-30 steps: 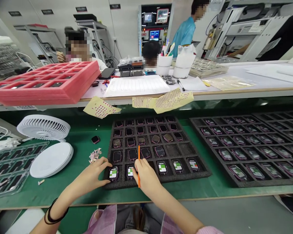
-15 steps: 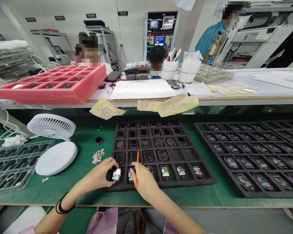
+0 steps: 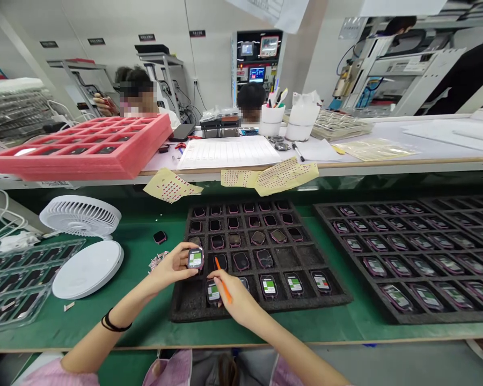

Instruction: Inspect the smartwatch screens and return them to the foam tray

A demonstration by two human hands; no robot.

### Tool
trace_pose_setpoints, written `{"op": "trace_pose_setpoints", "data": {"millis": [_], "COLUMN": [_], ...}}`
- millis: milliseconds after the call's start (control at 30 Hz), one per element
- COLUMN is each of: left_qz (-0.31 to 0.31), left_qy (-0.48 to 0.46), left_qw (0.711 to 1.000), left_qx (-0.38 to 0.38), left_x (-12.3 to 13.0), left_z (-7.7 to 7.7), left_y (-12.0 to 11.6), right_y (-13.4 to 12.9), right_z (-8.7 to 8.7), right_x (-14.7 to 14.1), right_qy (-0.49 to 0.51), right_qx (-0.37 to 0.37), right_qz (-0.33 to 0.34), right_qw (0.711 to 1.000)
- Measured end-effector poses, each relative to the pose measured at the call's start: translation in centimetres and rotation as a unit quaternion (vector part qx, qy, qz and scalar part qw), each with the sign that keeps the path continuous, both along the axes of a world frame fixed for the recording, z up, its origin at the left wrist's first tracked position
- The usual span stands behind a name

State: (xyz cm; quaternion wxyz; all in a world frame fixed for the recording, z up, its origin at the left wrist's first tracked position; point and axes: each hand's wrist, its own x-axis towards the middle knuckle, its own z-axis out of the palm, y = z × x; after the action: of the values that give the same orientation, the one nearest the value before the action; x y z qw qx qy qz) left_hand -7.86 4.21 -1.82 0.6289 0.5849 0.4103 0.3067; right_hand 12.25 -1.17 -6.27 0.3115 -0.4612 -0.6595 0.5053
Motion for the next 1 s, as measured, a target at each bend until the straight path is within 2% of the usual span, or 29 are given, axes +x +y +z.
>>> {"op": "trace_pose_setpoints", "data": {"millis": [100,167,333,467,533,667,900,1000], "left_qz": [0.003,0.002,-0.002,0.010,0.035,0.062,0.063,0.068], "left_qy": [-0.013,-0.013,-0.044,-0.058,-0.052,-0.054,-0.055,-0.044], "left_qw": [1.000,1.000,0.995,0.990,0.990,0.989,0.988,0.989], "left_qx": [0.002,0.021,0.093,0.126,0.129,0.126,0.128,0.122], "left_x": [0.9,1.6,3.9,5.3,5.8,6.1,6.2,6.4], "left_z": [1.7,3.2,6.8,8.4,8.5,7.7,7.2,7.3], "left_y": [0.7,1.2,2.5,3.0,3.4,4.5,5.2,4.9], "right_y": [1.5,2.8,5.7,7.3,8.0,9.4,10.1,10.2], "right_z": [1.5,3.5,8.8,11.1,11.5,11.6,10.4,10.1], "right_x": [1.8,3.3,6.1,6.3,6.2,6.1,6.3,6.3], "right_qy": [0.165,0.219,0.206,0.186,0.187,0.218,0.212,0.203], "right_qx": [-0.134,-0.148,-0.067,-0.003,0.015,0.026,0.023,0.033], "right_qz": [-0.017,-0.026,-0.007,-0.012,-0.030,-0.054,-0.007,-0.029], "right_qw": [0.977,0.964,0.976,0.982,0.982,0.974,0.977,0.978]}}
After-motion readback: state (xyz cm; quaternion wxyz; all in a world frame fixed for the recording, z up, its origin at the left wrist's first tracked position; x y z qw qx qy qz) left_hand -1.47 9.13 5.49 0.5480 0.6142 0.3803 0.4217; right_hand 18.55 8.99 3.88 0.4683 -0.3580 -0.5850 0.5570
